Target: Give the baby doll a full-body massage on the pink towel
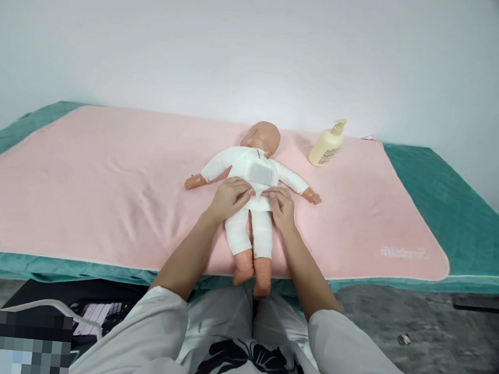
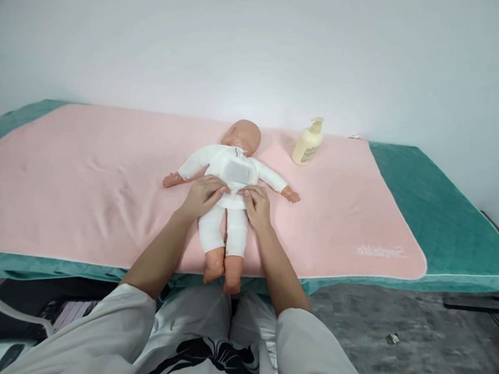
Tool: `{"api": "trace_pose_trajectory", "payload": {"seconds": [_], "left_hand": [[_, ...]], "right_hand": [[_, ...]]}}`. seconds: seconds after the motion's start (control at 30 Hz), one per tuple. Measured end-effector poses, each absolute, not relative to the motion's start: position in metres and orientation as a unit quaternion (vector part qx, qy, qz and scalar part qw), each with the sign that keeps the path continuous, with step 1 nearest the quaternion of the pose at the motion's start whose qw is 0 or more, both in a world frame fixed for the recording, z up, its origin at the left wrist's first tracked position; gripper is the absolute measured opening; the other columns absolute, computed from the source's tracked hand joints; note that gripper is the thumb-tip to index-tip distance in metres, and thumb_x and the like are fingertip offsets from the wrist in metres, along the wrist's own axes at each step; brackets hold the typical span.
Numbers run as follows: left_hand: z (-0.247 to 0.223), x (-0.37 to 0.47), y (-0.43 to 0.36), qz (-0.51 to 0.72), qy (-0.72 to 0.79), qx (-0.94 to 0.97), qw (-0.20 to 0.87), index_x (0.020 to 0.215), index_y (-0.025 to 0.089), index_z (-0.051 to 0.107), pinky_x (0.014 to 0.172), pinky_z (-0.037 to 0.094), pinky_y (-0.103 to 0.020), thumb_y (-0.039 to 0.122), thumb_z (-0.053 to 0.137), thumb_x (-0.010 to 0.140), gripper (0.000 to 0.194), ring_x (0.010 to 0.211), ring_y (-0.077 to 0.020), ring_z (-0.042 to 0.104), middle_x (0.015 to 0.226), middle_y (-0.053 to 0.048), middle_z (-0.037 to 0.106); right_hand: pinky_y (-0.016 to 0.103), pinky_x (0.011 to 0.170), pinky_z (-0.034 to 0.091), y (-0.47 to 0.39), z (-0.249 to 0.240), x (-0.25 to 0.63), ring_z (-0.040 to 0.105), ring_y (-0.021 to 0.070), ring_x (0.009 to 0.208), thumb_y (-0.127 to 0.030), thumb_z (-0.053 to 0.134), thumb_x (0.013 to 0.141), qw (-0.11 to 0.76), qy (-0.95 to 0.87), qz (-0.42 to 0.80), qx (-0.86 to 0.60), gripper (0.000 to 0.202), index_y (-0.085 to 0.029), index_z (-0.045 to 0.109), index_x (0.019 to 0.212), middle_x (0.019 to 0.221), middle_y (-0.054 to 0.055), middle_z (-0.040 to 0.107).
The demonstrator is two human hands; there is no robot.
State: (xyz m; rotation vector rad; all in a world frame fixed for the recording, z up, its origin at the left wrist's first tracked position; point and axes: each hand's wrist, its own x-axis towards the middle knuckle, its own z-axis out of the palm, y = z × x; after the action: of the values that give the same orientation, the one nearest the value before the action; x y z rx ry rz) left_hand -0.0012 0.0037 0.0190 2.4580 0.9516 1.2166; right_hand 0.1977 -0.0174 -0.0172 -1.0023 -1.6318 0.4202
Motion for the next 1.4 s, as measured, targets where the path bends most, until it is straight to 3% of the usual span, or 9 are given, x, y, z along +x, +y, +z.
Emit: {"api": "trace_pose_trajectory", "payload": {"seconds": [0.27, 0.43, 0.67, 0.8, 0.93, 1.03, 1.2, 1.4], "left_hand": [[0.018, -0.001, 0.000, 0.507, 0.304, 0.797, 0.121, 0.088, 0.019, 0.070, 0.090, 0.051, -0.039, 0.031, 0.043, 0.102, 0.033, 0.092, -0.0190, 0.067, 0.095, -0.006, 0.075], [0.020, -0.001, 0.001, 0.465, 0.327, 0.815, 0.107, 0.096, 0.019, 0.072, 0.097, 0.048, -0.043, 0.034, 0.042, 0.102, 0.034, 0.104, -0.0211, 0.066, 0.105, -0.007, 0.075], [0.021, 0.000, 0.004, 0.419, 0.361, 0.826, 0.107, 0.093, 0.018, 0.072, 0.090, 0.049, -0.040, 0.035, 0.050, 0.098, 0.029, 0.094, -0.0222, 0.066, 0.095, -0.007, 0.075], [0.039, 0.003, 0.011, 0.355, 0.400, 0.839, 0.105, 0.068, 0.018, 0.066, 0.076, 0.047, -0.036, 0.039, 0.051, 0.097, 0.039, 0.073, -0.0195, 0.062, 0.069, -0.004, 0.068], [0.060, 0.010, 0.024, 0.262, 0.436, 0.853, 0.121, 0.049, 0.017, 0.051, 0.060, 0.036, -0.033, 0.045, 0.051, 0.095, 0.054, 0.052, -0.0140, 0.047, 0.051, 0.000, 0.053], [0.061, 0.012, 0.030, 0.298, 0.402, 0.854, 0.141, 0.057, 0.018, 0.059, 0.061, 0.039, -0.032, 0.044, 0.050, 0.096, 0.048, 0.058, -0.0154, 0.054, 0.058, -0.001, 0.061], [0.043, 0.006, 0.029, 0.443, 0.327, 0.824, 0.135, 0.087, 0.020, 0.074, 0.087, 0.050, -0.038, 0.038, 0.050, 0.099, 0.032, 0.091, -0.0208, 0.067, 0.092, -0.006, 0.076], [0.037, 0.004, 0.031, 0.421, 0.347, 0.832, 0.098, 0.098, 0.020, 0.075, 0.098, 0.049, -0.046, 0.040, 0.047, 0.100, 0.034, 0.104, -0.0241, 0.067, 0.107, -0.007, 0.076]], "right_hand": [[0.045, 0.104, 0.044, -0.020, -0.020, 0.200, 0.060, 0.0225, 0.113, -0.038, 0.042, 0.101, 0.565, -0.708, 0.128, -0.404, 0.032, -0.026, 0.071, 0.109, 0.114, 0.006, 0.068], [0.046, 0.108, 0.042, -0.019, -0.022, 0.200, 0.057, 0.0228, 0.119, -0.039, 0.040, 0.102, 0.551, -0.718, 0.125, -0.406, 0.033, -0.027, 0.068, 0.117, 0.122, 0.007, 0.066], [0.045, 0.097, 0.045, -0.006, -0.018, 0.198, 0.063, 0.0224, 0.102, -0.045, 0.036, 0.103, 0.535, -0.718, 0.156, -0.417, 0.043, -0.024, 0.073, 0.098, 0.100, 0.007, 0.072], [0.041, 0.082, 0.047, 0.017, -0.013, 0.200, 0.060, 0.0202, 0.076, -0.049, 0.038, 0.102, 0.543, -0.722, 0.185, -0.387, 0.051, -0.022, 0.073, 0.076, 0.073, 0.004, 0.066], [0.039, 0.076, 0.048, 0.032, -0.008, 0.202, 0.058, 0.0190, 0.070, -0.055, 0.044, 0.098, 0.547, -0.719, 0.226, -0.364, 0.053, -0.023, 0.071, 0.065, 0.065, 0.003, 0.064], [0.040, 0.084, 0.049, 0.033, -0.007, 0.202, 0.061, 0.0200, 0.077, -0.057, 0.041, 0.099, 0.572, -0.693, 0.236, -0.369, 0.055, -0.023, 0.072, 0.068, 0.070, 0.003, 0.067], [0.044, 0.097, 0.047, 0.031, -0.008, 0.202, 0.064, 0.0224, 0.100, -0.052, 0.038, 0.101, 0.607, -0.679, 0.203, -0.360, 0.049, -0.024, 0.077, 0.091, 0.097, 0.006, 0.073], [0.047, 0.101, 0.048, 0.031, -0.007, 0.200, 0.064, 0.0233, 0.106, -0.056, 0.035, 0.101, 0.583, -0.683, 0.196, -0.394, 0.054, -0.025, 0.077, 0.094, 0.102, 0.007, 0.074]]}}
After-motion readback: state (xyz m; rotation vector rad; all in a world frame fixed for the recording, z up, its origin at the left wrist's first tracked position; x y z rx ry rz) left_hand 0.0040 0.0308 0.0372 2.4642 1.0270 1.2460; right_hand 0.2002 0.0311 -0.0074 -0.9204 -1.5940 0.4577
